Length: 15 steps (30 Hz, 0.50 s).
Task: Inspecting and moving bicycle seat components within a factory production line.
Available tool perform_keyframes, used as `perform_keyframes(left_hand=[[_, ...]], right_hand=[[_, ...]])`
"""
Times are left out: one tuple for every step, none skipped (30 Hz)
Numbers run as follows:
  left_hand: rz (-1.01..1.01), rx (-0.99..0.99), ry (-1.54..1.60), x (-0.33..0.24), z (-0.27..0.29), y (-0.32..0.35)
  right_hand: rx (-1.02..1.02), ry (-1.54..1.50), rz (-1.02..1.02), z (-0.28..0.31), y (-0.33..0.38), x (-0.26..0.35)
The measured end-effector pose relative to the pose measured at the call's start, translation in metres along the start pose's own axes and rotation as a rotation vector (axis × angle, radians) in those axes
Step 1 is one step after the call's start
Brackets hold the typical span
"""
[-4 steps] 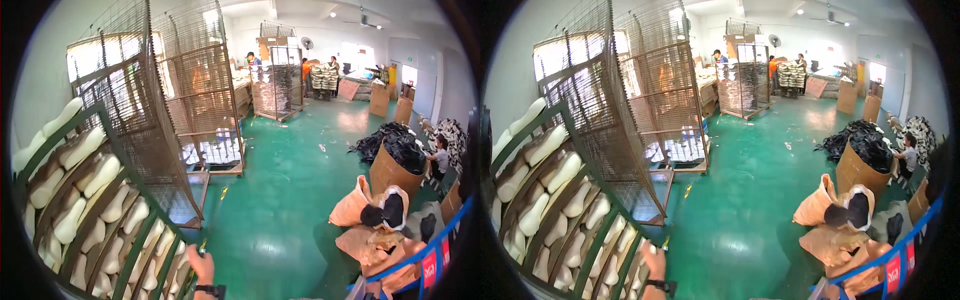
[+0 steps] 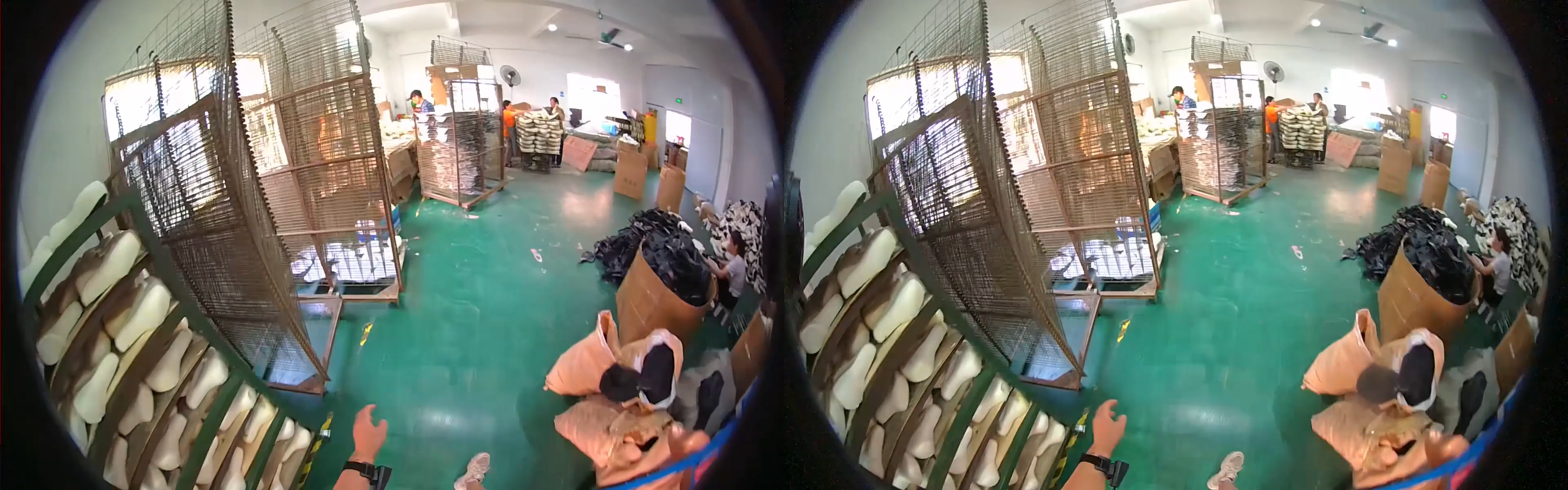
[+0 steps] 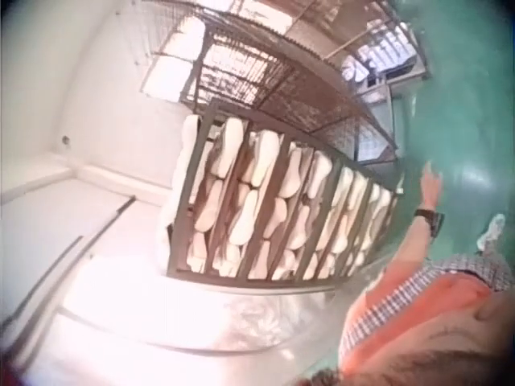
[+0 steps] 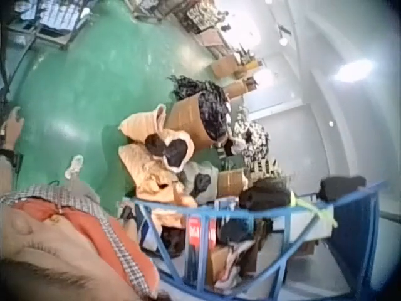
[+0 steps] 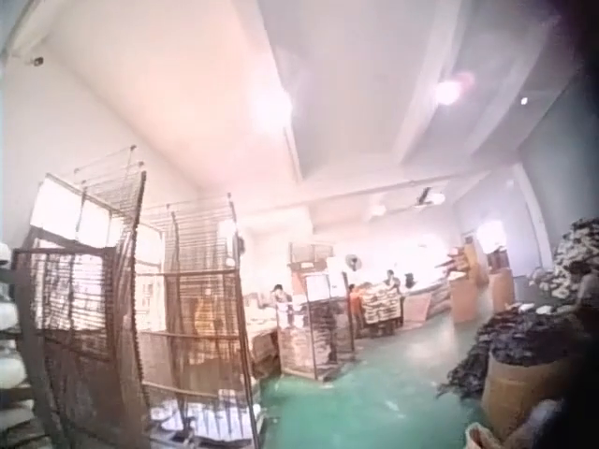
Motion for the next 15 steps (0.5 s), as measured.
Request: perform_keyframes(left_hand=[[0.077,0.27,-0.035,0.024,-0.064,-0.01],[0.16,0.534,-0.064,0.047,-0.126,-0.006],[0.203,0.641,-0.083,0.077,-0.163,-0.014],[0.24,0.743,-0.104,0.115,-0.189,-0.018],[0.462,0.696,-0.117,0.172,-0.195,-0.013],[0.672,0.639,-0.126,0.218,-0.199,-0.018],[0.957,0.572,-0.088,0.241,-0.194,-0.011],[0.582,0.628,-0.256,0.268,-0.182,-0.022],[-0.035,1.22,-0.75,0.247,-0.209,-0.013],[0.182,1.135,-0.863,0.256,-0.195,-0.017],[0.398,1.019,-0.972,0.255,-0.181,-0.027],[0.961,0.418,-0.406,0.272,-0.149,-0.039],[1.364,-0.215,0.218,0.296,-0.142,-0.03],[1.383,-0.235,0.222,0.309,-0.154,-0.041],[1.31,-0.072,0.011,0.318,-0.159,-0.068]], right_hand=[[0.079,-0.047,0.006,-0.021,-0.039,0.0],[0.163,-0.089,0.016,-0.034,-0.08,-0.004],[0.247,-0.141,0.03,-0.051,-0.122,0.0],[0.333,-0.199,0.048,-0.069,-0.162,0.015],[0.417,-0.262,0.066,-0.088,-0.2,0.037],[0.497,-0.333,0.088,-0.107,-0.24,0.071],[0.566,-0.408,0.089,-0.123,-0.272,0.095],[0.672,-0.471,0.111,-0.14,-0.298,0.128],[0.741,-0.527,0.098,-0.146,-0.324,0.135],[0.808,-0.582,0.082,-0.151,-0.349,0.143],[0.879,-0.639,0.085,-0.152,-0.377,0.162],[0.7,-0.535,0.024,-0.147,-0.411,0.206],[0.497,-0.435,-0.055,-0.127,-0.435,0.256],[0.514,-0.412,-0.049,-0.136,-0.475,0.289],[0.491,-0.353,0.021,-0.144,-0.509,0.321]])
Point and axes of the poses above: each hand's wrist, its own y-axis away from the middle knuckle, its own z-axis out of the back of the hand, x = y × z, the point moved 10 cm from there along -y, towards the middle knuckle, and after that the axes turned 7 degrees about y, right-handed, at the moved point
